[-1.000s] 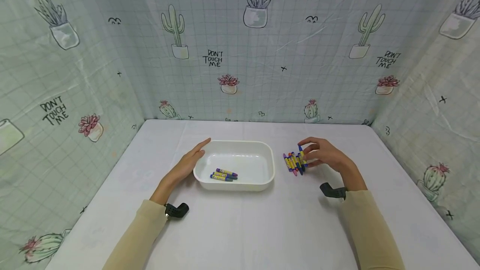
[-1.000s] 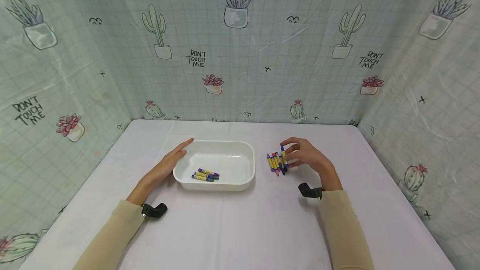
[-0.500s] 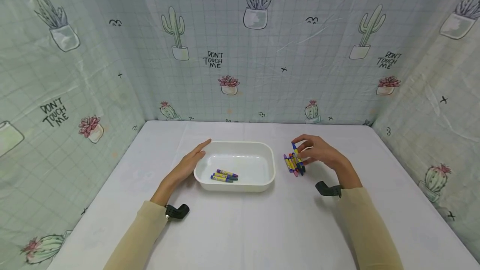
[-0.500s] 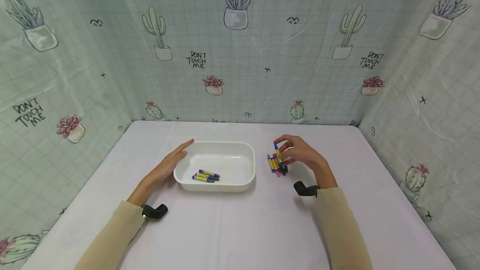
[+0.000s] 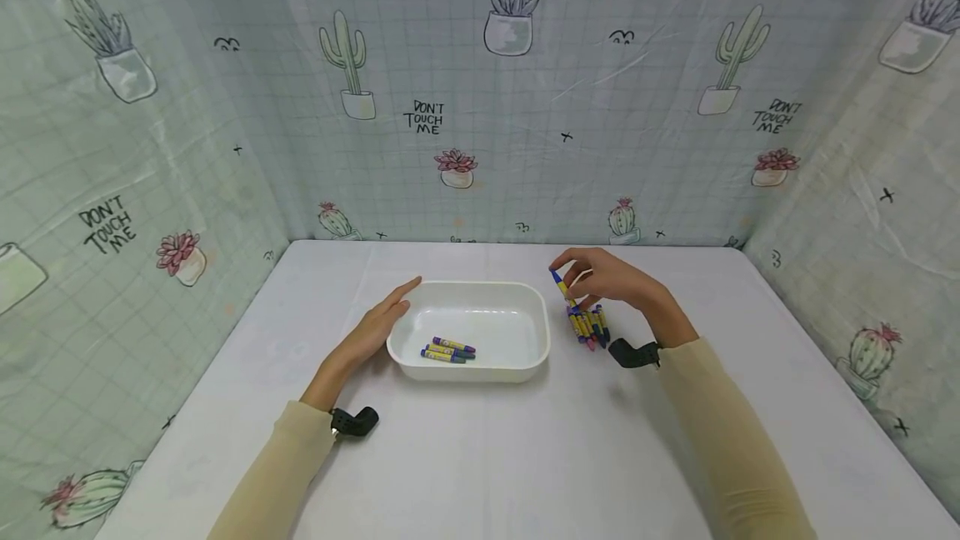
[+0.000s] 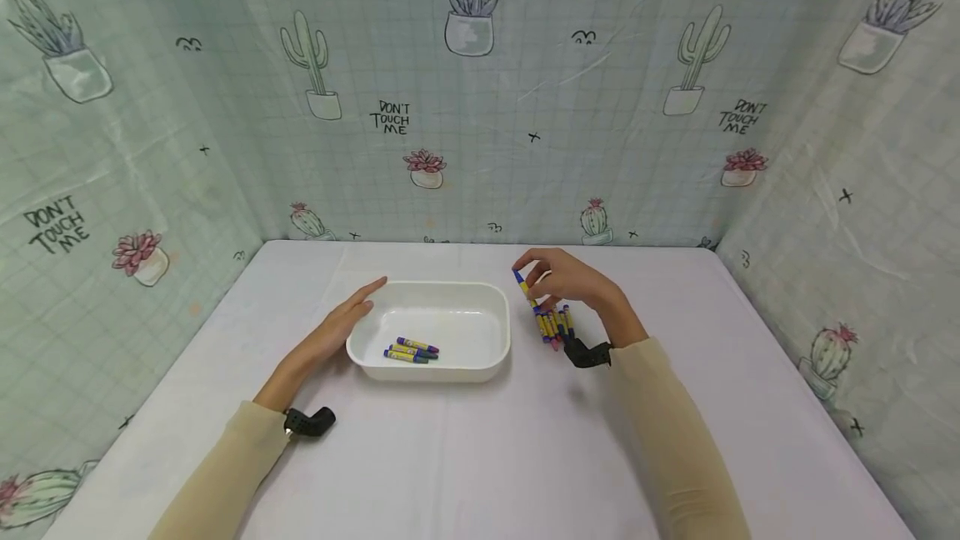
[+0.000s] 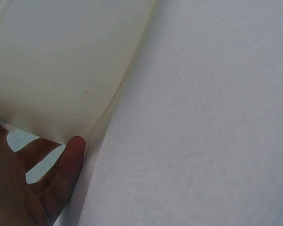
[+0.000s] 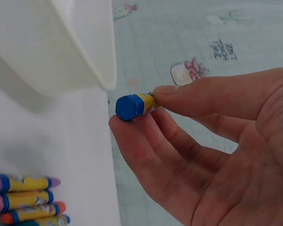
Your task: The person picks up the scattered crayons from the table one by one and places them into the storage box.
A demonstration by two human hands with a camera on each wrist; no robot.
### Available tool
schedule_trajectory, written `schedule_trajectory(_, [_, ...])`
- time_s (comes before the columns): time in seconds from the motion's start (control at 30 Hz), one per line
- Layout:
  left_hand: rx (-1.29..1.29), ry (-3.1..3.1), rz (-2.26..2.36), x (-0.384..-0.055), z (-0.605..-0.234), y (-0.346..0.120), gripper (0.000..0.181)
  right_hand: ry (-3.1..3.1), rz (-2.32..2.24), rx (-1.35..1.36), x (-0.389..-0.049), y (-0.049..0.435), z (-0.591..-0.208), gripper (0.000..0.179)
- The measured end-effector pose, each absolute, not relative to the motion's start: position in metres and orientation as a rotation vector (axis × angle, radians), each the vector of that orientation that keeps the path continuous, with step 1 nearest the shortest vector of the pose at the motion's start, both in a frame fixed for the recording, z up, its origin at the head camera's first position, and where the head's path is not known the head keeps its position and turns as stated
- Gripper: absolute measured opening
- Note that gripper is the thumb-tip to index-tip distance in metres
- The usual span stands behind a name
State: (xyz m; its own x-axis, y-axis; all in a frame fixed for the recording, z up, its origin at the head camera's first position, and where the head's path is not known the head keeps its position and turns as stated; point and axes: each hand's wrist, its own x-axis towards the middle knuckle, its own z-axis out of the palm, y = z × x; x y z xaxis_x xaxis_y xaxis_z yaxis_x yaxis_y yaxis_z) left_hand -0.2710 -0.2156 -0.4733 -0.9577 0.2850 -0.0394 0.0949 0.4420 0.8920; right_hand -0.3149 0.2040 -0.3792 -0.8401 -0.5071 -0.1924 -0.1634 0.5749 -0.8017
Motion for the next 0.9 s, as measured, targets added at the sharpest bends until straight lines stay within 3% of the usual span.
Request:
schedule_trajectory(0.4, [0.364,2.530,1.555,-0.273,-0.482,-0.219,0.052,2.265,-0.947,-0.678,-0.325,0.145,-0.362,0.050])
schedule_trajectory(0.9, [0.371,2.534,1.546,-0.276,-0.483,-0.220,0.051,2.197,-0.657,-0.814,-0.338,0.078,-0.374,0.053])
